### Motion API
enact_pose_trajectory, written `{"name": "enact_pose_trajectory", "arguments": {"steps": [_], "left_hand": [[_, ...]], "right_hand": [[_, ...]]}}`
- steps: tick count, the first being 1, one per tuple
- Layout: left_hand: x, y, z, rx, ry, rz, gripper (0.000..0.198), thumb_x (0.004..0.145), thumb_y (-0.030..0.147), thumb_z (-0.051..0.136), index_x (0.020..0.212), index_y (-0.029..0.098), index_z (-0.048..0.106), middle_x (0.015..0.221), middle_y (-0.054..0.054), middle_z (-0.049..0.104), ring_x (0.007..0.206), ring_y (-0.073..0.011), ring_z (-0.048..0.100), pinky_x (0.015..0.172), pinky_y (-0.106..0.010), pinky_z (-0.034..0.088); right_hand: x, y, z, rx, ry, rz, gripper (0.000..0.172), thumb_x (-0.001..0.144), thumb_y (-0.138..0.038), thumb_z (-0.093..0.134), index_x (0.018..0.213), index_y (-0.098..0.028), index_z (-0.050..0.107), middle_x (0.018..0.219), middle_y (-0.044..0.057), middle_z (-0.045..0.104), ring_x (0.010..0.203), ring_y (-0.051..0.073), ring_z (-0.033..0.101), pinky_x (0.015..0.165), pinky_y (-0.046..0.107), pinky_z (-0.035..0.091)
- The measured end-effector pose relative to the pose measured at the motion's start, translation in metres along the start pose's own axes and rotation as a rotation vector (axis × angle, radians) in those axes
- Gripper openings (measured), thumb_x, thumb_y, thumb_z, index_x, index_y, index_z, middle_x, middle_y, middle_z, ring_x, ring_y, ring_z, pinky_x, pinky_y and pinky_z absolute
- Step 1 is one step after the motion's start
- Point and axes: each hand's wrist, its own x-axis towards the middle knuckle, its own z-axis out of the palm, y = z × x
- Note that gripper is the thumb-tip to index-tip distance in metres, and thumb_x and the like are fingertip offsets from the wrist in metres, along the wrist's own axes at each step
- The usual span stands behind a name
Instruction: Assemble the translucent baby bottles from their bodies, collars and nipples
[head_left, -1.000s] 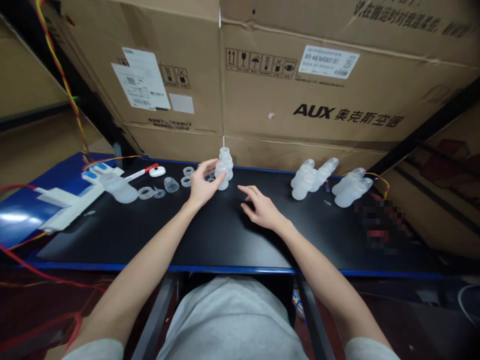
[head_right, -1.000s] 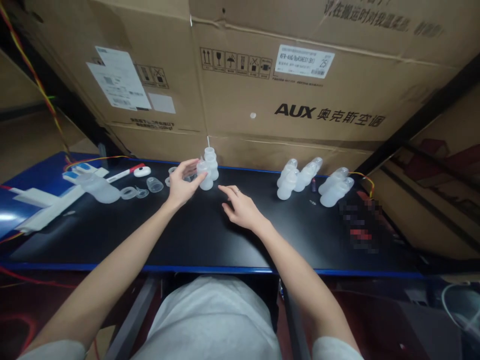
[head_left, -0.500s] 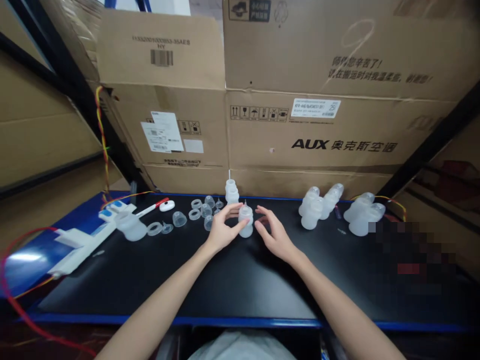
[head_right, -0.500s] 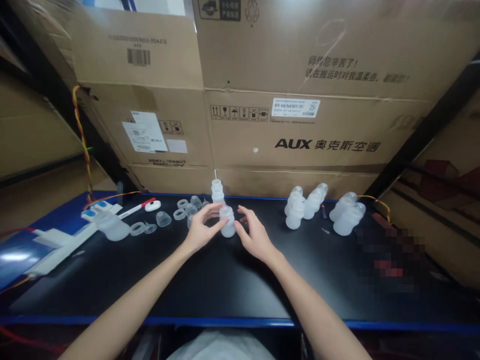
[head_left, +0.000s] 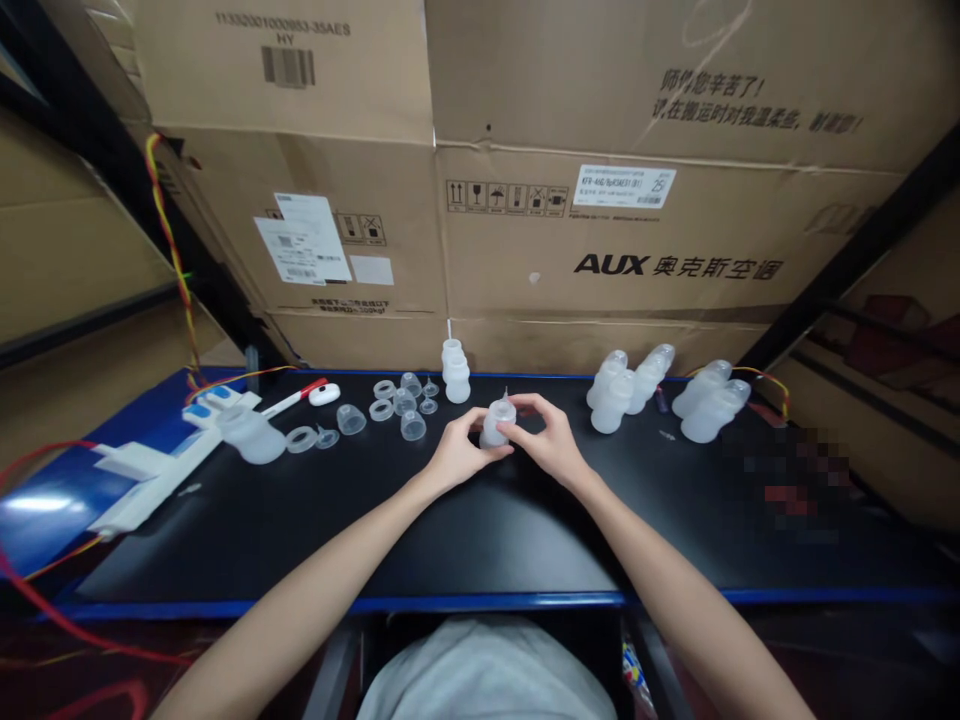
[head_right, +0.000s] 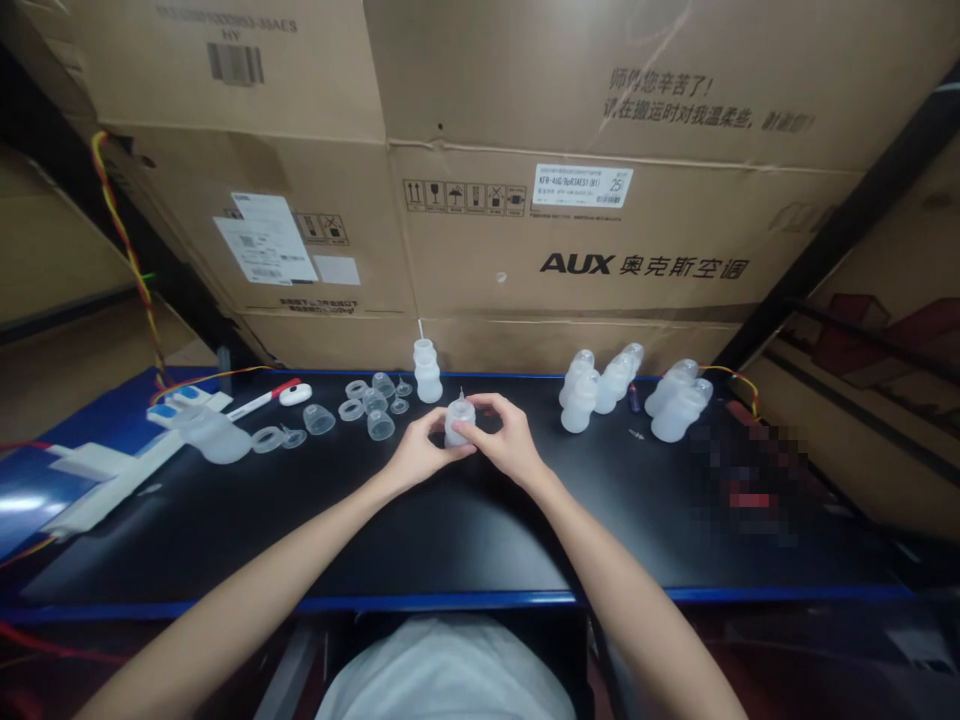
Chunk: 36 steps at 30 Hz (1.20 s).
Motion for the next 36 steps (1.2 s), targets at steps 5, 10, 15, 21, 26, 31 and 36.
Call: {"name": "enact_pose_trajectory", "arguments": {"steps": [5,10,15,21,26,31,36], "left_hand": [[-0.002,0.019,-0.004,-0.179,0.133,-0.027,0.059,0.066,0.046,0.102,0.112,0.02,0.076,0.106,-0.008,0.084,0.099,-0.0271,0.079,0.091,-0.039,0.063],[-0.001,0.028,-0.008,-0.426,0.095,-0.153,0.054,0.073,0.057,0.094,0.104,0.017,0.074,0.082,-0.004,0.078,0.064,-0.0195,0.072,0.065,-0.033,0.062],[-0.001,0.033,-0.01,-0.53,-0.038,-0.318,0.058,0.083,0.07,0.08,0.091,0.014,0.07,0.068,-0.006,0.074,0.041,-0.0149,0.059,0.04,-0.027,0.046],[-0.004,0.038,-0.009,-0.53,-0.092,-0.352,0.06,0.083,0.073,0.079,0.089,0.014,0.07,0.064,-0.006,0.073,0.04,-0.0152,0.06,0.038,-0.025,0.044],[-0.006,0.042,-0.007,-0.459,-0.031,-0.271,0.056,0.081,0.069,0.085,0.086,0.015,0.069,0.068,-0.006,0.076,0.04,-0.0147,0.062,0.041,-0.025,0.046],[-0.006,0.046,-0.007,-0.478,-0.015,-0.272,0.055,0.083,0.069,0.083,0.083,0.016,0.069,0.069,-0.006,0.075,0.041,-0.0148,0.062,0.042,-0.025,0.045],[-0.003,0.042,-0.011,-0.466,-0.031,-0.29,0.057,0.081,0.071,0.083,0.083,0.015,0.07,0.064,-0.004,0.072,0.039,-0.0135,0.059,0.038,-0.024,0.042]], "right_hand": [[0.005,-0.006,-0.016,0.256,0.046,0.152,0.05,0.082,-0.06,0.094,0.112,-0.023,0.079,0.115,0.009,0.083,0.101,0.025,0.078,0.098,0.043,0.064],[0.003,-0.009,-0.033,0.265,-0.056,0.163,0.061,0.084,-0.06,0.093,0.131,-0.024,0.08,0.125,0.01,0.082,0.111,0.027,0.078,0.104,0.046,0.063],[0.003,-0.014,-0.044,0.223,-0.188,0.081,0.056,0.086,-0.051,0.093,0.135,-0.027,0.08,0.134,0.01,0.081,0.12,0.03,0.077,0.11,0.049,0.061],[0.007,-0.021,-0.055,0.096,-0.24,0.086,0.055,0.077,-0.051,0.099,0.124,-0.025,0.085,0.123,0.009,0.085,0.111,0.029,0.079,0.104,0.047,0.062],[0.007,-0.02,-0.053,-0.045,-0.143,0.187,0.051,0.088,-0.068,0.082,0.074,-0.02,0.077,0.071,0.004,0.076,0.067,0.019,0.066,0.066,0.032,0.053],[0.006,-0.021,-0.051,0.022,-0.188,0.2,0.064,0.091,-0.08,0.071,0.065,-0.021,0.068,0.056,0.001,0.063,0.055,0.014,0.053,0.057,0.029,0.043],[0.004,-0.027,-0.051,0.0,-0.192,0.18,0.042,0.083,-0.056,0.091,0.102,-0.02,0.082,0.087,0.004,0.079,0.072,0.019,0.069,0.065,0.031,0.056]]}}
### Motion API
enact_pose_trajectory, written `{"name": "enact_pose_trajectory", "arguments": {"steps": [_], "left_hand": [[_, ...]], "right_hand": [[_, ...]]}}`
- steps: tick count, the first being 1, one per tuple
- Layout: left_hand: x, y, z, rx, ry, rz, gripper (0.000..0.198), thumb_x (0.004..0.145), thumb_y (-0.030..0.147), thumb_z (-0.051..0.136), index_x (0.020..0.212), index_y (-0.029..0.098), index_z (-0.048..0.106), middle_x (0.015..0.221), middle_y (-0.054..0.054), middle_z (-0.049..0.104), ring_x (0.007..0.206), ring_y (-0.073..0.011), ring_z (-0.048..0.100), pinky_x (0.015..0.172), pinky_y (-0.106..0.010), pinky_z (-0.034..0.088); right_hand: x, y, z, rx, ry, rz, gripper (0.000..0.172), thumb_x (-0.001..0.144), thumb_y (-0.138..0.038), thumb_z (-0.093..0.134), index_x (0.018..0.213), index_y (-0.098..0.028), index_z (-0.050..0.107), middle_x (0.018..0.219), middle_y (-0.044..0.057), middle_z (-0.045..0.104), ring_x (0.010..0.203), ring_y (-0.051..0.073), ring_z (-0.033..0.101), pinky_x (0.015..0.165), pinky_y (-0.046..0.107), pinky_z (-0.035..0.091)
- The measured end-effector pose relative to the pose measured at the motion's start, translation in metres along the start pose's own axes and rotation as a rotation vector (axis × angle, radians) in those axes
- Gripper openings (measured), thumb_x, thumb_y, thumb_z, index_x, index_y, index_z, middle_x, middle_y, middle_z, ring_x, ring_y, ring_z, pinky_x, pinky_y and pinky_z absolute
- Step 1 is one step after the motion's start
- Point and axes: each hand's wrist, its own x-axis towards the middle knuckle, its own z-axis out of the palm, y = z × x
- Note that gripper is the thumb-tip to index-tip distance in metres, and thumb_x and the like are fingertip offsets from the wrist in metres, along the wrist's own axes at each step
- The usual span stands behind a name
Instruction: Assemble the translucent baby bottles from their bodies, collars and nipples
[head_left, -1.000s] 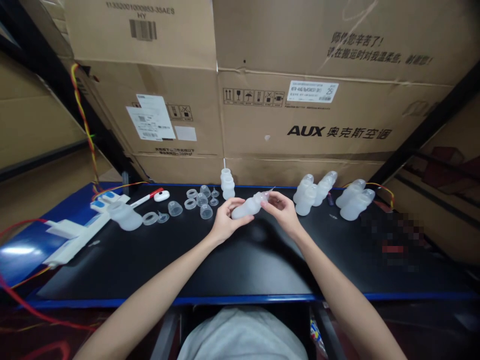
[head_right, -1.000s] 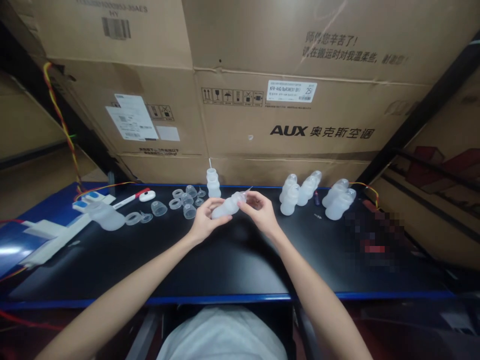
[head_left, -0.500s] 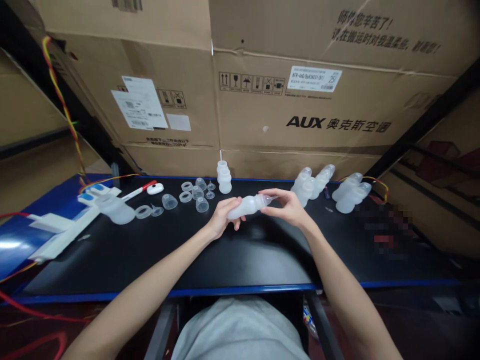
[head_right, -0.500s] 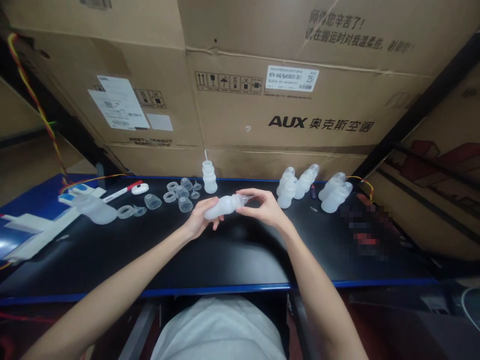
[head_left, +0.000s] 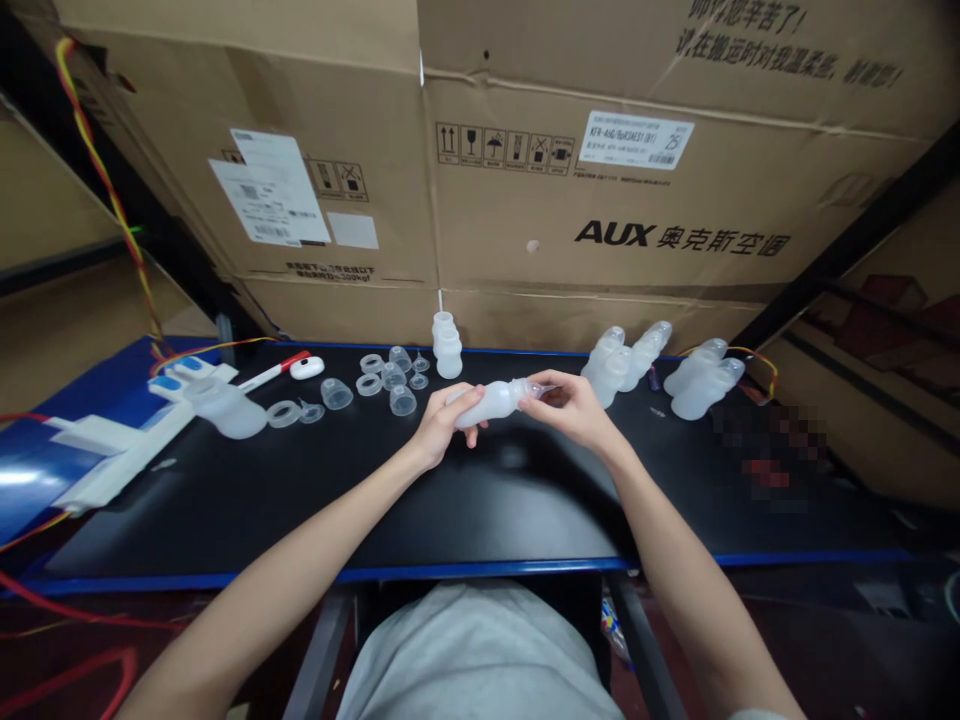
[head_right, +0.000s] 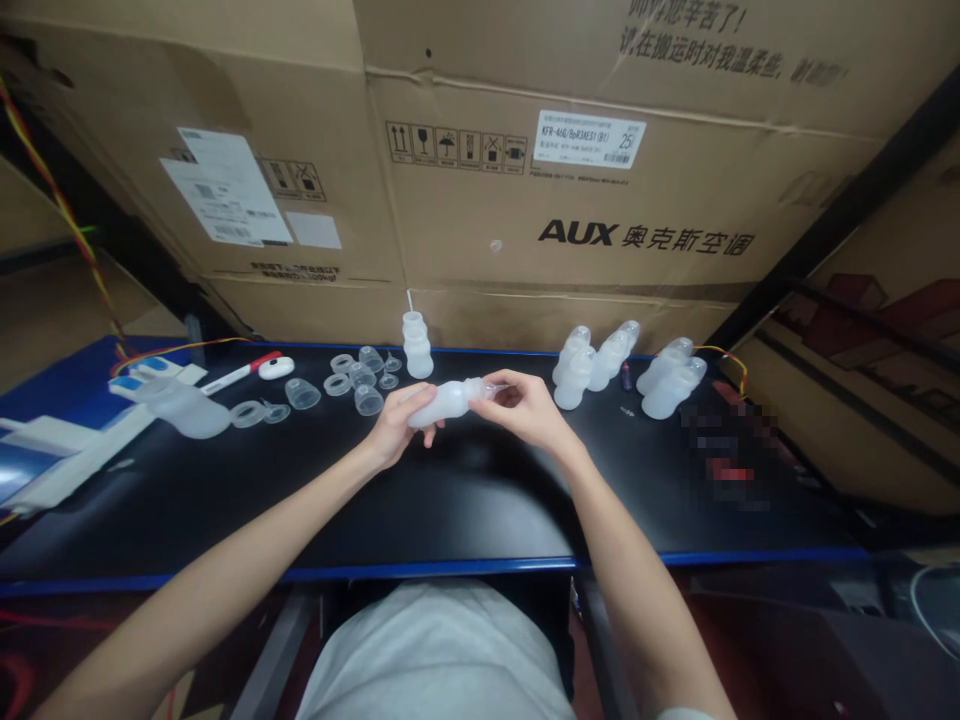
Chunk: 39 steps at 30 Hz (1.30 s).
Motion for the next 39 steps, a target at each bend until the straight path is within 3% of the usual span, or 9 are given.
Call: {"name": "enact_pose_trajectory", "arguments": {"steps": [4,9,14,18,20,22,25,33,39], "left_hand": [[0.005,-0.004,-0.006,-0.006,-0.04,-0.127,0.062,0.081,0.073,0.082,0.089,0.013,0.074,0.058,-0.004,0.068,0.034,-0.0128,0.054,0.034,-0.023,0.039],[0.006,-0.004,-0.007,-0.018,-0.047,-0.266,0.064,0.084,0.075,0.079,0.099,0.013,0.076,0.055,-0.001,0.065,0.03,-0.0106,0.047,0.03,-0.022,0.033],[-0.001,0.0,-0.002,0.035,-0.045,-0.068,0.057,0.077,0.066,0.092,0.093,0.016,0.07,0.066,-0.002,0.071,0.042,-0.0129,0.059,0.041,-0.025,0.052],[0.0,-0.003,-0.001,0.077,-0.031,0.095,0.055,0.075,0.06,0.095,0.098,0.017,0.069,0.063,0.001,0.069,0.049,-0.016,0.065,0.049,-0.029,0.059],[0.003,-0.004,-0.004,0.068,-0.013,0.097,0.057,0.074,0.061,0.095,0.098,0.017,0.069,0.061,0.001,0.068,0.048,-0.0161,0.064,0.049,-0.029,0.059],[0.007,-0.005,-0.007,0.038,-0.001,0.069,0.058,0.074,0.063,0.094,0.097,0.017,0.069,0.064,0.0,0.07,0.046,-0.0152,0.063,0.047,-0.029,0.058],[0.011,-0.004,-0.012,-0.004,-0.015,0.007,0.059,0.074,0.065,0.093,0.095,0.016,0.068,0.071,-0.004,0.074,0.044,-0.0132,0.061,0.043,-0.027,0.055],[0.008,-0.004,-0.017,0.049,-0.139,-0.102,0.057,0.082,0.07,0.084,0.09,0.017,0.066,0.065,-0.003,0.071,0.037,-0.0131,0.056,0.036,-0.025,0.044],[-0.001,-0.006,-0.015,0.452,-0.078,0.353,0.041,0.086,0.052,0.089,0.102,0.018,0.073,0.072,-0.001,0.075,0.056,-0.0154,0.068,0.057,-0.026,0.053]], "right_hand": [[-0.001,-0.001,-0.005,-0.052,-0.084,-0.192,0.042,0.083,-0.038,0.092,0.121,-0.023,0.083,0.117,0.008,0.08,0.098,0.024,0.076,0.086,0.038,0.065],[-0.001,0.005,-0.01,-0.114,-0.128,-0.211,0.044,0.083,-0.042,0.093,0.123,-0.023,0.085,0.115,0.009,0.079,0.091,0.022,0.075,0.084,0.039,0.067],[-0.001,0.01,-0.003,-0.06,-0.122,0.054,0.052,0.084,-0.068,0.088,0.088,-0.016,0.084,0.072,0.005,0.077,0.061,0.018,0.069,0.058,0.029,0.058],[0.001,0.014,0.003,-0.011,-0.11,0.261,0.089,0.1,-0.093,0.043,0.053,-0.02,0.064,0.041,0.004,0.053,0.035,0.013,0.049,0.037,0.026,0.038],[0.001,0.013,0.002,0.002,-0.043,0.207,0.09,0.102,-0.092,0.036,0.065,-0.018,0.071,0.049,0.005,0.06,0.04,0.013,0.054,0.04,0.026,0.042],[0.001,0.011,-0.002,0.011,0.032,0.061,0.071,0.098,-0.086,0.059,0.103,-0.018,0.081,0.082,0.007,0.077,0.059,0.016,0.068,0.052,0.027,0.054],[0.0,0.006,-0.008,-0.04,-0.016,-0.146,0.068,0.087,-0.063,0.09,0.14,-0.026,0.071,0.126,0.01,0.076,0.085,0.02,0.076,0.078,0.037,0.065],[-0.007,-0.004,0.001,-0.383,-0.108,-0.293,0.034,0.106,-0.052,0.067,0.113,-0.02,0.075,0.098,0.009,0.072,0.081,0.022,0.065,0.077,0.037,0.055],[-0.002,0.005,0.01,-0.338,-0.137,0.163,0.073,0.114,-0.063,0.038,0.058,-0.021,0.059,0.049,0.002,0.056,0.049,0.015,0.053,0.059,0.031,0.043]]}}
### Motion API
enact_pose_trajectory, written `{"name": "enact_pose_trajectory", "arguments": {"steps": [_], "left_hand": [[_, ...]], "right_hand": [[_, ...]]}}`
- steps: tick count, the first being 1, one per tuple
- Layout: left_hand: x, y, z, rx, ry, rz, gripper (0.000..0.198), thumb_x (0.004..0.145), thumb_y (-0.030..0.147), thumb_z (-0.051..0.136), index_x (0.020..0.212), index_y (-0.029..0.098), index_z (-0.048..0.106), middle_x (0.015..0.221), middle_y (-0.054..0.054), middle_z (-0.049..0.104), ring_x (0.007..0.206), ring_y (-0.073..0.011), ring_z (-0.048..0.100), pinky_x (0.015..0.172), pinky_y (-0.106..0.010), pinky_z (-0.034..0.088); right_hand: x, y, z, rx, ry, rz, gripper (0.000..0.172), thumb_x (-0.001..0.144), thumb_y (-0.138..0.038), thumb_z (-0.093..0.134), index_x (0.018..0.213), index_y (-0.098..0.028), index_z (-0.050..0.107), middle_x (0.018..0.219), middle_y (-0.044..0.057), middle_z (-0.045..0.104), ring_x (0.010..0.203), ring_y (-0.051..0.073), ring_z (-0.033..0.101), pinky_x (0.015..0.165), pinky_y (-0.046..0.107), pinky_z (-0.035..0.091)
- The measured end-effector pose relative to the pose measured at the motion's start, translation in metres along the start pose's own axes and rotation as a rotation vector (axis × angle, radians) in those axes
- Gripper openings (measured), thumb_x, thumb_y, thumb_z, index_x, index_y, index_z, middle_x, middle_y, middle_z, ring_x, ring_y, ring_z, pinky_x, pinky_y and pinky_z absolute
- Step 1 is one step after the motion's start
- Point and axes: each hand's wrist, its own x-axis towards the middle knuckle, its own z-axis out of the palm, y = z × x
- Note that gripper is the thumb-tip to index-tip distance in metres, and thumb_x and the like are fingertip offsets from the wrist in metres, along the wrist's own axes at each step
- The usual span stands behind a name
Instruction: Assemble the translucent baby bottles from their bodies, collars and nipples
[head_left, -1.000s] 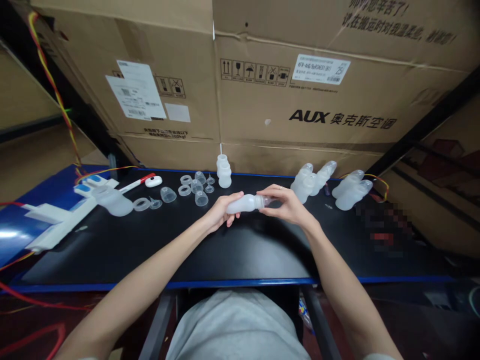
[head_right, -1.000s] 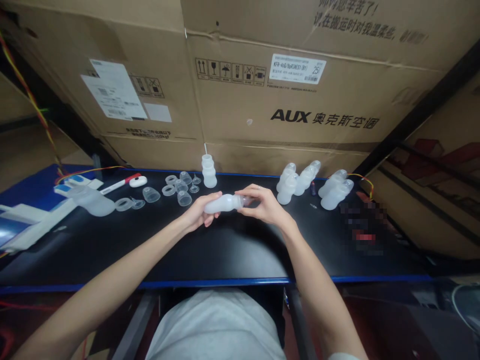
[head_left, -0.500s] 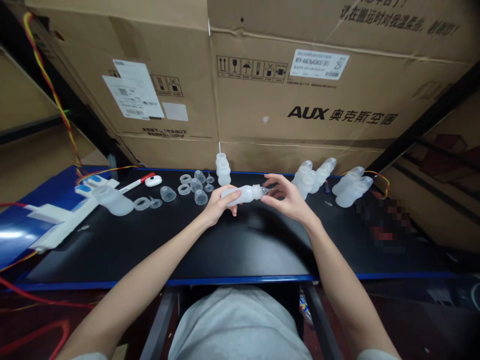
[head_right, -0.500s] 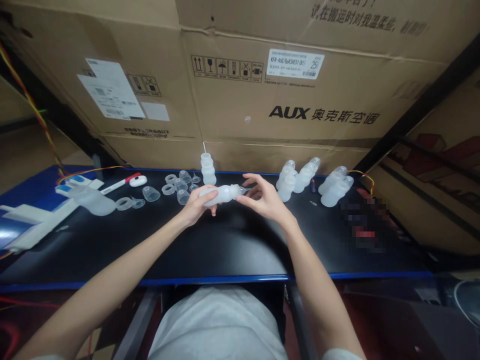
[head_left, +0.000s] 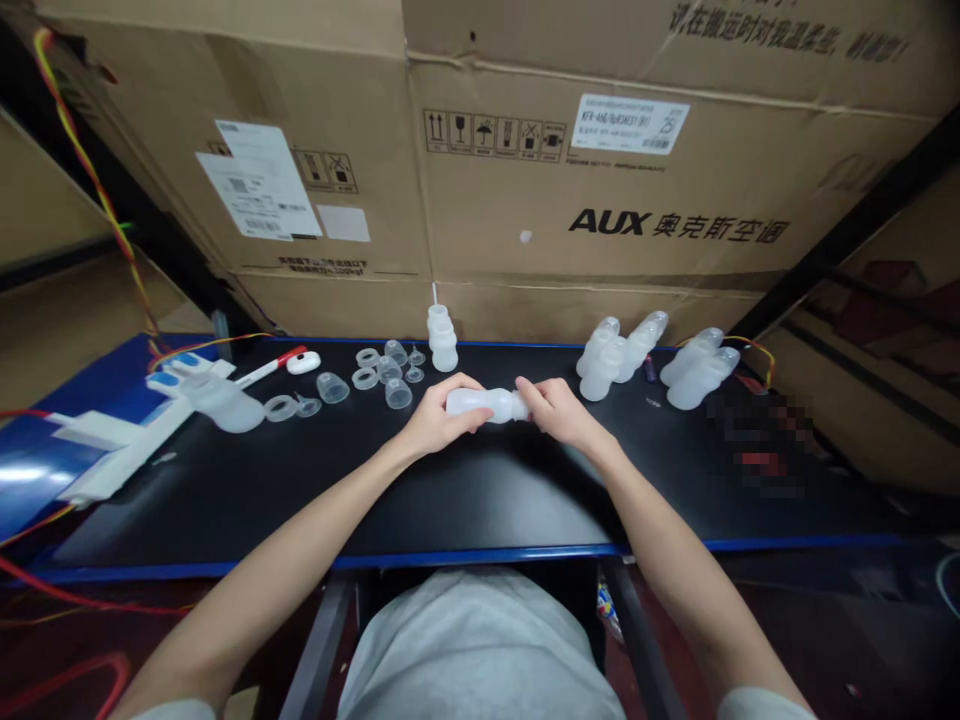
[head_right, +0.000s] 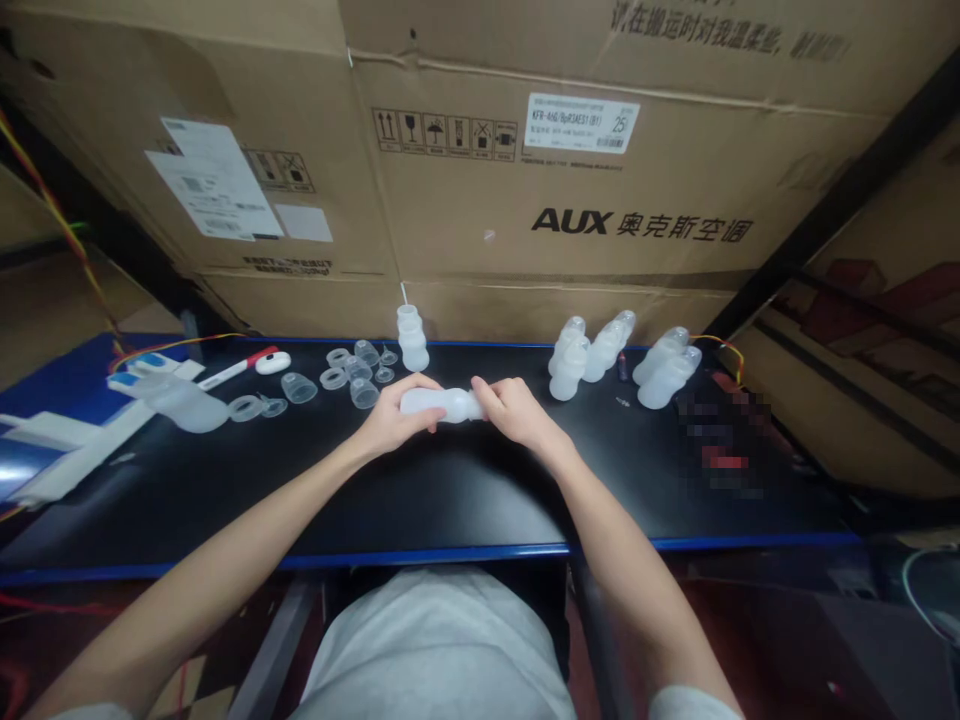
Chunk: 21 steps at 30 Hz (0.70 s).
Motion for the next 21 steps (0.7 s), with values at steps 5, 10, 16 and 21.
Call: {"name": "enact_pose_trajectory", "arguments": {"steps": [5,10,16,21], "left_hand": [[-0.001,-0.007,-0.004,0.325,0.054,0.508,0.042,0.086,0.042,0.094,0.117,0.021,0.077,0.106,-0.008,0.083,0.088,-0.0207,0.079,0.078,-0.031,0.062],[0.002,-0.011,-0.007,0.49,0.036,0.642,0.045,0.093,0.04,0.089,0.131,0.023,0.072,0.116,-0.01,0.082,0.099,-0.0229,0.081,0.082,-0.033,0.064],[0.004,-0.016,-0.008,0.614,0.003,0.496,0.043,0.1,0.043,0.079,0.137,0.022,0.069,0.129,-0.011,0.08,0.112,-0.026,0.08,0.095,-0.038,0.063],[0.011,-0.007,-0.027,0.73,-0.052,0.484,0.038,0.101,0.051,0.075,0.124,0.02,0.077,0.114,-0.011,0.084,0.103,-0.0286,0.08,0.095,-0.043,0.058]], "right_hand": [[0.005,0.007,0.005,0.216,-0.082,0.201,0.071,0.111,-0.062,0.043,0.053,-0.022,0.053,0.038,0.0,0.049,0.036,0.012,0.046,0.049,0.027,0.039],[0.008,0.006,0.0,0.311,-0.069,0.259,0.076,0.103,-0.078,0.052,0.051,-0.023,0.052,0.035,0.0,0.044,0.033,0.012,0.042,0.041,0.027,0.031],[0.006,0.008,-0.01,0.297,0.137,0.086,0.069,0.088,-0.086,0.073,0.069,-0.022,0.059,0.052,-0.001,0.058,0.046,0.012,0.051,0.048,0.026,0.04],[0.009,0.013,-0.011,0.268,0.325,-0.152,0.052,0.09,-0.073,0.081,0.101,-0.022,0.078,0.084,0.004,0.071,0.07,0.018,0.065,0.062,0.031,0.055]]}}
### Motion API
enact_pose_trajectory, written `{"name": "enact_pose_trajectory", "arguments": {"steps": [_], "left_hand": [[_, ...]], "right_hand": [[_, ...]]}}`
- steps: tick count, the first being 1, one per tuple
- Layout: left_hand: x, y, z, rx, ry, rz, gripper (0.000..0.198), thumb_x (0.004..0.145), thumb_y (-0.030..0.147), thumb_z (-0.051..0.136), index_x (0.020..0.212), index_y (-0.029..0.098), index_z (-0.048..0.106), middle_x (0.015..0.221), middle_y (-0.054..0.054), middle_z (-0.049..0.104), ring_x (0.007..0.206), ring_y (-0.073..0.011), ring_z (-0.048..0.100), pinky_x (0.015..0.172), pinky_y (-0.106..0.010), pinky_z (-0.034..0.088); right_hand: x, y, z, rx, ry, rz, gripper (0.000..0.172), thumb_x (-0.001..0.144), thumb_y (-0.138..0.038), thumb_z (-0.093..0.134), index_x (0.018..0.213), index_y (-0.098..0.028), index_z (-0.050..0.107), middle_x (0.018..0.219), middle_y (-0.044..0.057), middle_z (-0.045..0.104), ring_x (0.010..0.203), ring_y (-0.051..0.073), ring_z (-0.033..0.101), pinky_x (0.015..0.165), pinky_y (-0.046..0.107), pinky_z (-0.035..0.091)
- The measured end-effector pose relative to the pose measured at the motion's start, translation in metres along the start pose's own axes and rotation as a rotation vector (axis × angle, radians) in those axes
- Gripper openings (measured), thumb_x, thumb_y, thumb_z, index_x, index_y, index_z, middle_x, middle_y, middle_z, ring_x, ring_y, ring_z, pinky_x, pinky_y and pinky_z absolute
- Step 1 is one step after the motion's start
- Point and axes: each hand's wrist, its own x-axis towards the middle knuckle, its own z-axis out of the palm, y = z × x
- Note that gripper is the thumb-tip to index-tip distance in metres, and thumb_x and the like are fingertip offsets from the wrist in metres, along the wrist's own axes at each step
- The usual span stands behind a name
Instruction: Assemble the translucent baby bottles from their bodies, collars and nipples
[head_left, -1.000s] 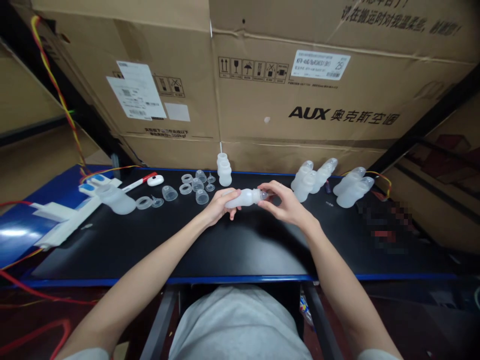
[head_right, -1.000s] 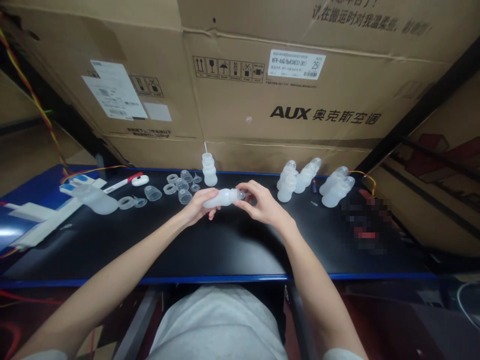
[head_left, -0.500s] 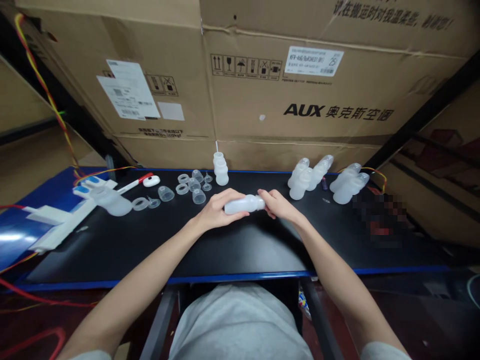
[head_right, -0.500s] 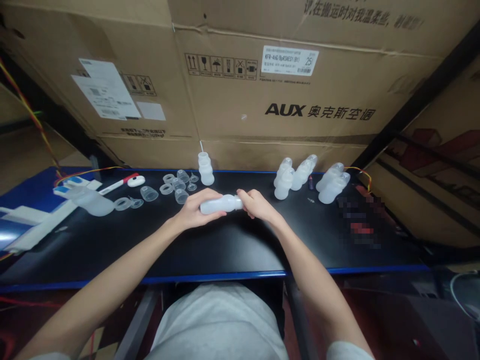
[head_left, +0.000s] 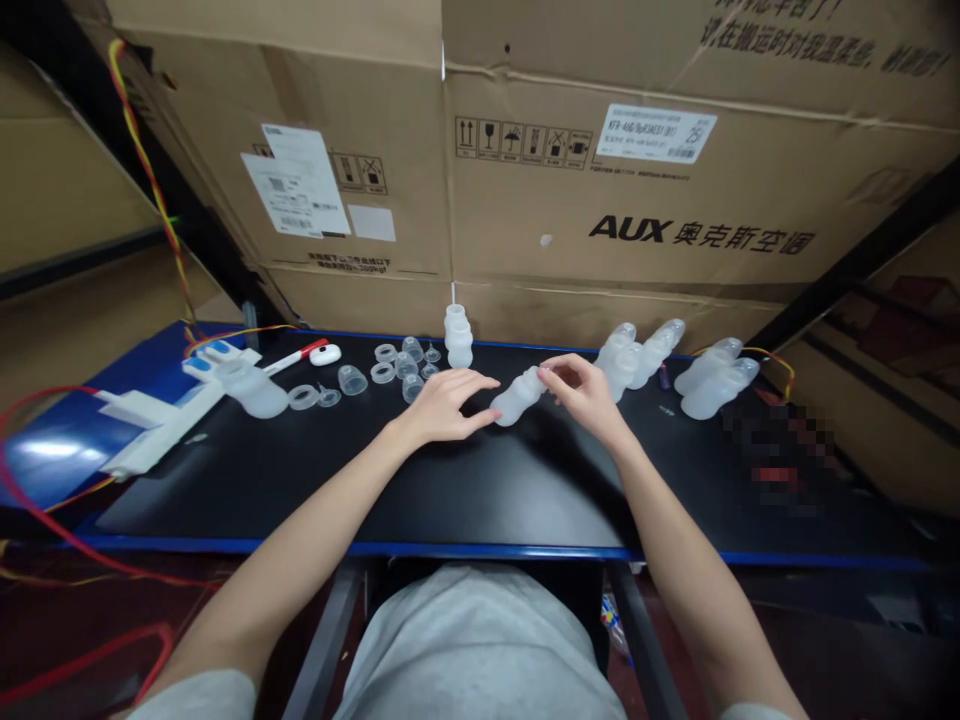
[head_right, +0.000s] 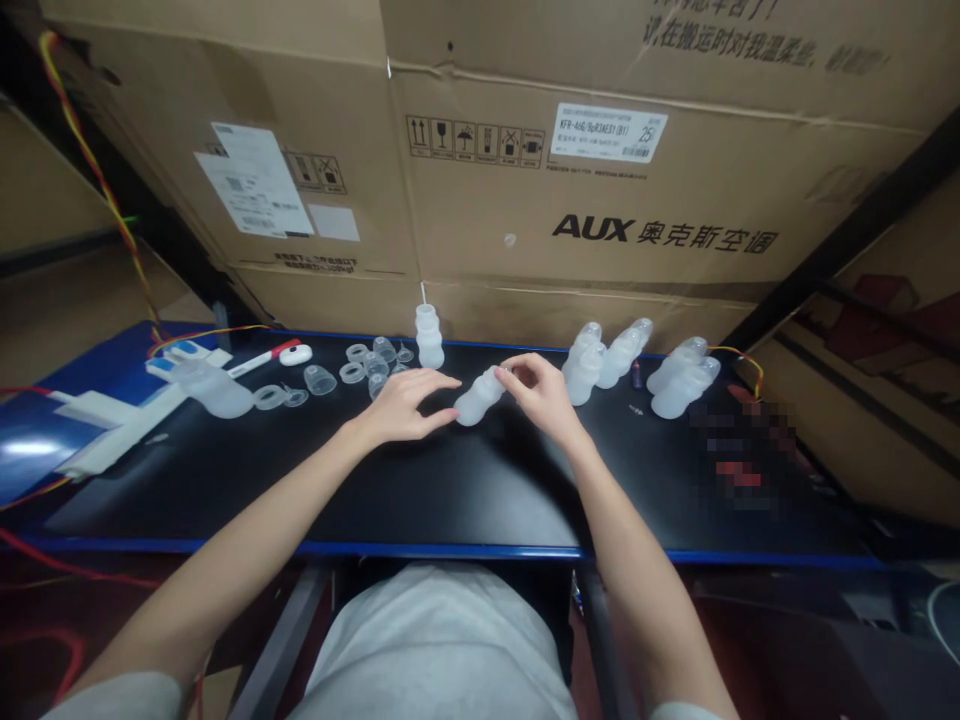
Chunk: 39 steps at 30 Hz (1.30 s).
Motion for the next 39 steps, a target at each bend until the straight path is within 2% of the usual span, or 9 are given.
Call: {"name": "enact_pose_trajectory", "arguments": {"steps": [4,8,11,14,21,25,33,37,39], "left_hand": [[0.004,-0.019,-0.045,0.272,-0.094,-0.249,0.034,0.098,0.052,0.072,0.109,0.021,0.081,0.092,-0.008,0.082,0.092,-0.0302,0.076,0.101,-0.049,0.049],[-0.001,-0.043,-0.083,0.348,-0.373,-0.665,0.043,0.087,0.066,0.074,0.1,0.026,0.08,0.08,-0.005,0.076,0.083,-0.0318,0.074,0.083,-0.041,0.048],[-0.006,-0.054,-0.091,0.29,-0.496,-0.814,0.051,0.074,0.069,0.083,0.103,0.028,0.078,0.089,-0.004,0.078,0.087,-0.033,0.075,0.076,-0.038,0.047],[-0.008,-0.057,-0.088,0.216,-0.537,-0.826,0.043,0.073,0.06,0.085,0.101,0.029,0.077,0.093,-0.003,0.077,0.089,-0.0314,0.075,0.075,-0.038,0.049],[-0.006,-0.043,-0.08,-0.153,-0.153,-0.539,0.043,0.082,0.061,0.083,0.104,0.025,0.078,0.126,-0.008,0.079,0.108,-0.0285,0.075,0.099,-0.043,0.058],[0.0,-0.03,-0.075,-0.364,-0.012,-0.482,0.047,0.084,0.06,0.087,0.109,0.021,0.077,0.115,-0.01,0.084,0.094,-0.0249,0.077,0.093,-0.042,0.062],[0.008,-0.009,-0.047,-0.735,0.175,-0.326,0.036,0.089,0.045,0.09,0.115,0.022,0.081,0.111,-0.009,0.081,0.1,-0.0235,0.079,0.083,-0.034,0.064],[0.009,-0.001,-0.033,-0.842,0.226,-0.325,0.036,0.091,0.043,0.088,0.12,0.024,0.083,0.114,-0.009,0.079,0.102,-0.0254,0.079,0.082,-0.037,0.066],[0.009,0.002,-0.027,-0.891,0.26,-0.335,0.039,0.09,0.042,0.089,0.124,0.024,0.082,0.115,-0.009,0.079,0.1,-0.0252,0.079,0.083,-0.038,0.067]], "right_hand": [[0.003,0.004,0.0,0.004,0.075,-0.095,0.048,0.088,-0.068,0.086,0.109,-0.025,0.085,0.106,0.008,0.076,0.088,0.022,0.071,0.08,0.039,0.062],[0.003,0.004,0.003,0.073,0.082,-0.07,0.043,0.09,-0.064,0.086,0.108,-0.025,0.086,0.102,0.007,0.081,0.09,0.024,0.075,0.085,0.042,0.061],[0.002,0.0,0.005,0.088,0.111,-0.087,0.04,0.095,-0.064,0.081,0.098,-0.025,0.088,0.103,0.008,0.083,0.095,0.026,0.077,0.086,0.042,0.062],[0.0,-0.006,0.005,0.085,0.115,-0.136,0.039,0.098,-0.064,0.078,0.097,-0.026,0.089,0.103,0.008,0.084,0.1,0.027,0.078,0.092,0.043,0.062],[-0.003,-0.009,0.007,0.201,0.115,-0.037,0.039,0.089,-0.062,0.087,0.1,-0.024,0.089,0.1,0.008,0.086,0.095,0.027,0.081,0.091,0.043,0.066],[-0.004,-0.011,0.009,0.278,0.138,0.0,0.039,0.081,-0.06,0.094,0.095,-0.024,0.086,0.104,0.008,0.085,0.096,0.028,0.081,0.091,0.045,0.068],[-0.011,-0.021,0.02,0.353,0.036,-0.011,0.048,0.085,-0.071,0.088,0.091,-0.024,0.08,0.116,0.01,0.08,0.099,0.026,0.078,0.093,0.048,0.07],[-0.01,-0.022,0.008,0.261,-0.136,-0.019,0.05,0.092,-0.069,0.082,0.117,-0.026,0.08,0.13,0.011,0.078,0.112,0.028,0.077,0.101,0.049,0.066],[-0.01,-0.021,0.001,0.161,-0.277,-0.009,0.066,0.085,-0.058,0.093,0.139,-0.028,0.072,0.141,0.012,0.074,0.12,0.029,0.076,0.107,0.05,0.063]]}}
